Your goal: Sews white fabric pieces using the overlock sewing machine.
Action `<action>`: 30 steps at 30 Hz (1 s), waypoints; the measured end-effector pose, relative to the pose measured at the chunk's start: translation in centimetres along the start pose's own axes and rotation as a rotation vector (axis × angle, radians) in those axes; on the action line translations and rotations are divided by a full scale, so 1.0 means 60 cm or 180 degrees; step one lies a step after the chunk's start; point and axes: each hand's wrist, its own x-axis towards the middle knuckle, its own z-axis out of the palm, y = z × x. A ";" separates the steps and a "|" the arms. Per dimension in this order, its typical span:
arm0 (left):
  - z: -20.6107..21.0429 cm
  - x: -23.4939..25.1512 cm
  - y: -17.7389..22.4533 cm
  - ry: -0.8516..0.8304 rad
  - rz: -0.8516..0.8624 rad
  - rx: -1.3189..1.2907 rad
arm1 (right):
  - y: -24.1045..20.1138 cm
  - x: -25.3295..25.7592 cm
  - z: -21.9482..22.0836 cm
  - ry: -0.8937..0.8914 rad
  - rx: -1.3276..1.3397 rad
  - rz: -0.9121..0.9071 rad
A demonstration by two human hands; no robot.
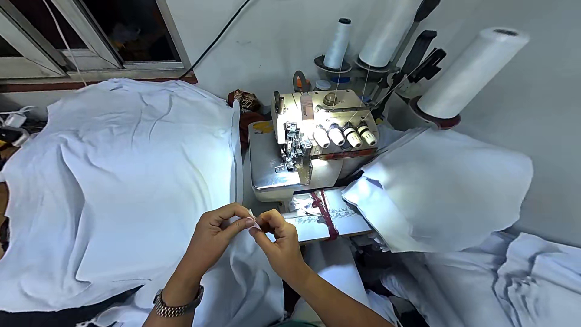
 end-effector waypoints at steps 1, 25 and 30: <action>0.000 -0.004 0.003 0.0108 -0.0020 0.0004 | 0.000 -0.005 0.000 -0.0089 0.0033 0.0031; 0.084 0.166 0.017 0.0602 0.0298 -0.0268 | -0.068 -0.008 -0.106 0.0231 -0.0232 0.0650; 0.109 0.173 0.013 0.0241 0.0150 0.0041 | -0.017 -0.043 -0.133 0.0272 -0.0081 0.0889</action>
